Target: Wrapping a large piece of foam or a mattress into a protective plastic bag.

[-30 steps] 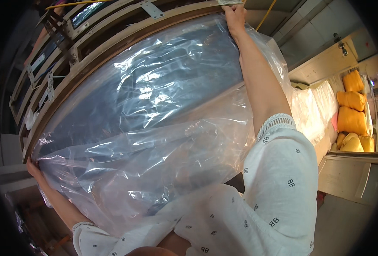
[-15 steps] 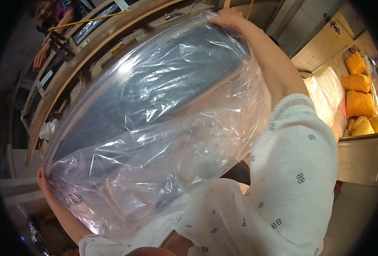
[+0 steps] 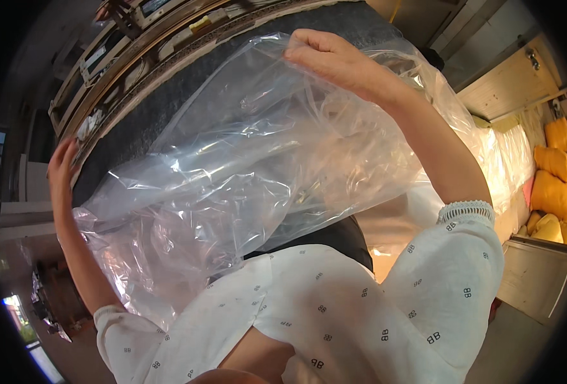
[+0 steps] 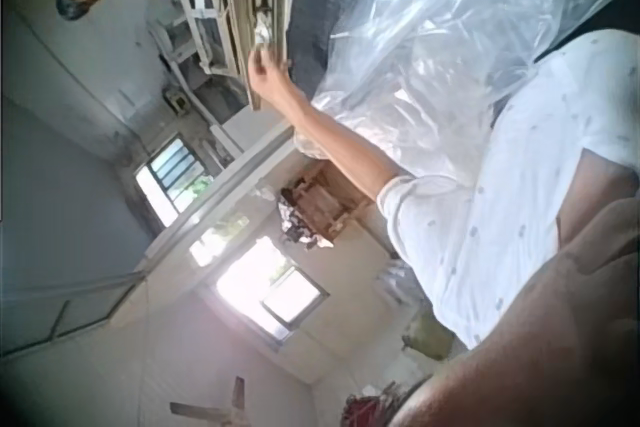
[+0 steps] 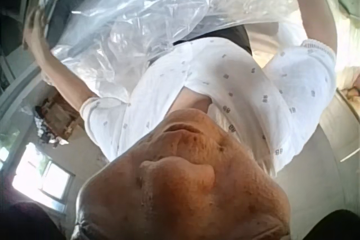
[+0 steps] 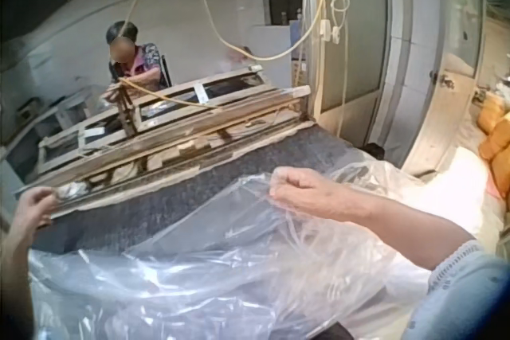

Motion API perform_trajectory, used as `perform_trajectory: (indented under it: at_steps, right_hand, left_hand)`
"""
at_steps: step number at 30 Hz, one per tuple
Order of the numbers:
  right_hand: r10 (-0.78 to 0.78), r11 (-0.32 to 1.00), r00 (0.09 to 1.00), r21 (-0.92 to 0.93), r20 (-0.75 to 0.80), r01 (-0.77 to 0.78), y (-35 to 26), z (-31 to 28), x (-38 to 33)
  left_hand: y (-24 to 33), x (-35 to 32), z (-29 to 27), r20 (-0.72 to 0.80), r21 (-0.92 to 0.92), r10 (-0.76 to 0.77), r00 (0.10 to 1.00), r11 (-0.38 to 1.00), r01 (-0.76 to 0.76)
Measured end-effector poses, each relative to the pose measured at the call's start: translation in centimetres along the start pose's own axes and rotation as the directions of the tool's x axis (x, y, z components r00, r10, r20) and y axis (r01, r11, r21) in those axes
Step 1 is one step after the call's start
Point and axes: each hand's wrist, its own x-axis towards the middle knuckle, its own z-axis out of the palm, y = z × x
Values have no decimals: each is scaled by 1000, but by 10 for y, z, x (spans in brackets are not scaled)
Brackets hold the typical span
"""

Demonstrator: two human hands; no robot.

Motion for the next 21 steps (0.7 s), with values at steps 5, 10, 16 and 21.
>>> perform_trajectory:
  at_steps: [5, 10, 16, 21]
  right_hand:
    - [-162, 975, 985, -163, -57, 151, -15, 3, -17]
    - [-291, 892, 956, -349, 39, 286, -13, -46, -20]
    - [189, 667, 962, -744, 198, 22, 60, -44, -52]
    - [117, 882, 906, -462, 406, 93, 74, 15, -75]
  left_hand:
    - [145, -74, 184, 155, -178, 686, 711, 727, -663]
    - [145, -92, 237, 259, -620, 391, 883, 768, -158]
    - [-22, -91, 151, -97, -150, 164, 982, 973, -177]
    - [-181, -162, -49, -321, 197, 25, 947, 980, 41]
